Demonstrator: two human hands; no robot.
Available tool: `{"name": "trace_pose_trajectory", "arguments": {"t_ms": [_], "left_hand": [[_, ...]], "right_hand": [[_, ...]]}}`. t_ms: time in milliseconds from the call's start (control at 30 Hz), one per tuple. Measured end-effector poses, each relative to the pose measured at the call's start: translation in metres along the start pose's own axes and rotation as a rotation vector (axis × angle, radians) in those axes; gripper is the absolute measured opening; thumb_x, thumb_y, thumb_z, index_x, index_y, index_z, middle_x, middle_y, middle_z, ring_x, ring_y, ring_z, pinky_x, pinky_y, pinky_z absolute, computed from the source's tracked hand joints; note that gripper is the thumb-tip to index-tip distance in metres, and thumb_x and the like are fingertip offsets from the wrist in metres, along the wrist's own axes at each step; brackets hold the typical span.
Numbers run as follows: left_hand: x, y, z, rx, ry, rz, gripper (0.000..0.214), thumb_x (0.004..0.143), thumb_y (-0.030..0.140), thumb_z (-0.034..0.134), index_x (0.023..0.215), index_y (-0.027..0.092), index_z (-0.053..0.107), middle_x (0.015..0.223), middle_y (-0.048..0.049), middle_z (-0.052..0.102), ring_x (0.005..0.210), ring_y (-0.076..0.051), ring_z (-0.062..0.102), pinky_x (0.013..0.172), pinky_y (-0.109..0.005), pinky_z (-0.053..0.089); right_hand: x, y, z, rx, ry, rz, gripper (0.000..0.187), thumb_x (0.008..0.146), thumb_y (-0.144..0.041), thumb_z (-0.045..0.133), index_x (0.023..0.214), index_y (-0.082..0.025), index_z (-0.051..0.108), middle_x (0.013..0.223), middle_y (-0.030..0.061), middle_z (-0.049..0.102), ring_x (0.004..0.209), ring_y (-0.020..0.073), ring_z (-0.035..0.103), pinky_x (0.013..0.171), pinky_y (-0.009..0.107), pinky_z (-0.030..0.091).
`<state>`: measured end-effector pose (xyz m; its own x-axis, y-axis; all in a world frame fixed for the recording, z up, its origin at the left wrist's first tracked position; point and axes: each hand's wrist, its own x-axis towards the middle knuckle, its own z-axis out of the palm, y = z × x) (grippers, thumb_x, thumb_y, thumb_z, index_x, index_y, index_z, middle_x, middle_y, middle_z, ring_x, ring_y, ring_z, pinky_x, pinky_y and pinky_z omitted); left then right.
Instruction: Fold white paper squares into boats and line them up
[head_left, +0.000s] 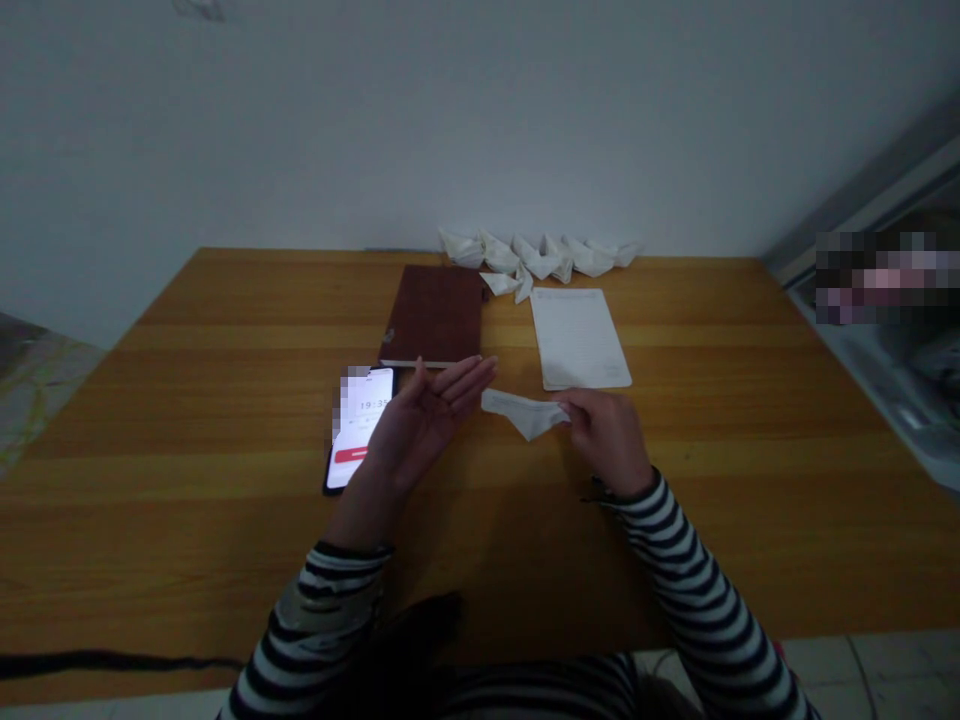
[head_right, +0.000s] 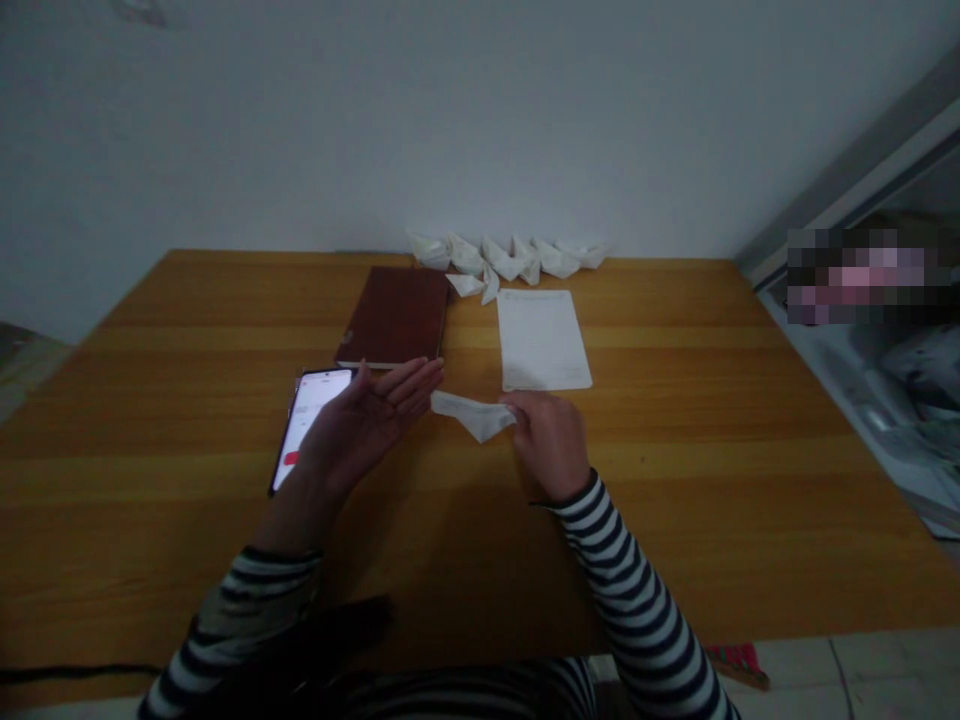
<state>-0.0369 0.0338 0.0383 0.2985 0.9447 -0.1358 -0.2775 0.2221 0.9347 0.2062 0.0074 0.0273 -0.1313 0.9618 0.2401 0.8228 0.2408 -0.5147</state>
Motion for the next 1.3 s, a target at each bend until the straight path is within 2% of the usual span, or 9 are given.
{"name": "trace_pose_trajectory", "arguments": {"t_ms": [133,267,367,500,700,900,1067,1200,1300], "left_hand": [[-0.007,-0.013,0.012,0.564,0.215,0.251,0.035,0.093,0.047,0.057,0.113,0.022,0.072,0.125,-0.0094,0.071,0.123,-0.028,0.061,0.113,-0.052,0.036],[-0.01,-0.027,0.019,1.061,0.061,0.373,0.013,0.088,0.032,0.067,0.095,0.027,0.076,0.1,-0.003,0.079,0.095,-0.023,0.071,0.114,-0.056,0.028],[-0.01,-0.031,0.018,1.105,-0.02,0.363,0.015,0.089,0.022,0.063,0.095,0.027,0.076,0.087,-0.0018,0.08,0.08,-0.02,0.072,0.107,-0.054,0.036],[-0.009,-0.028,0.013,1.123,0.026,0.37,0.015,0.085,0.016,0.064,0.087,0.025,0.076,0.083,-0.0016,0.079,0.079,-0.021,0.071,0.104,-0.053,0.038],[-0.006,-0.018,-0.003,1.213,0.176,0.441,0.014,0.085,0.019,0.064,0.083,0.024,0.076,0.084,-0.0029,0.079,0.079,-0.022,0.07,0.093,-0.045,0.045],[-0.003,-0.006,-0.018,1.269,0.382,0.477,0.016,0.089,0.02,0.06,0.085,0.023,0.075,0.088,-0.0029,0.08,0.084,-0.023,0.072,0.097,-0.044,0.044],[-0.008,-0.015,0.01,1.28,0.136,0.626,0.019,0.093,0.024,0.059,0.107,0.025,0.072,0.11,-0.004,0.077,0.103,-0.022,0.069,0.11,-0.048,0.033],[-0.014,-0.021,0.029,1.347,0.024,0.647,0.02,0.091,0.014,0.057,0.099,0.024,0.073,0.095,-0.0023,0.078,0.092,-0.02,0.07,0.115,-0.051,0.027],[-0.014,-0.018,0.025,1.401,0.033,0.647,0.025,0.085,0.008,0.056,0.095,0.023,0.073,0.09,-0.002,0.077,0.088,-0.021,0.07,0.114,-0.052,0.026]], "right_hand": [[0.0,-0.007,0.006,-0.064,-0.069,-0.06,0.026,0.089,-0.011,0.054,0.097,-0.022,0.076,0.099,0.0068,0.079,0.087,0.0237,0.073,0.077,0.032,0.05],[-0.002,-0.018,0.015,-0.164,-0.108,-0.159,0.027,0.085,-0.008,0.055,0.098,-0.022,0.075,0.098,0.0072,0.078,0.084,0.0228,0.07,0.075,0.032,0.048],[-0.005,-0.022,0.019,-0.184,-0.082,-0.213,0.029,0.084,-0.007,0.056,0.098,-0.023,0.075,0.096,0.0062,0.078,0.081,0.0225,0.069,0.073,0.032,0.047],[-0.007,-0.019,0.018,-0.155,-0.027,-0.199,0.029,0.084,-0.007,0.057,0.096,-0.024,0.076,0.095,0.0046,0.079,0.08,0.0209,0.07,0.074,0.031,0.047],[-0.004,-0.01,0.007,-0.145,0.065,-0.093,0.027,0.087,-0.011,0.055,0.094,-0.023,0.077,0.096,0.0059,0.079,0.084,0.0227,0.072,0.074,0.032,0.05],[0.0,0.0,0.001,-0.176,0.09,-0.017,0.025,0.088,-0.014,0.055,0.094,-0.022,0.078,0.094,0.0069,0.08,0.081,0.0245,0.073,0.07,0.033,0.05],[-0.003,-0.013,0.008,-0.192,0.039,-0.136,0.027,0.087,-0.01,0.053,0.094,-0.022,0.076,0.095,0.0064,0.079,0.081,0.0229,0.071,0.072,0.032,0.048],[-0.007,-0.026,0.015,-0.141,0.038,-0.202,0.027,0.087,-0.009,0.055,0.095,-0.022,0.076,0.093,0.0054,0.079,0.08,0.0212,0.071,0.074,0.031,0.048],[-0.008,-0.025,0.016,-0.114,0.068,-0.15,0.025,0.088,-0.012,0.056,0.095,-0.023,0.077,0.094,0.0054,0.08,0.08,0.0212,0.072,0.074,0.031,0.05]]}}
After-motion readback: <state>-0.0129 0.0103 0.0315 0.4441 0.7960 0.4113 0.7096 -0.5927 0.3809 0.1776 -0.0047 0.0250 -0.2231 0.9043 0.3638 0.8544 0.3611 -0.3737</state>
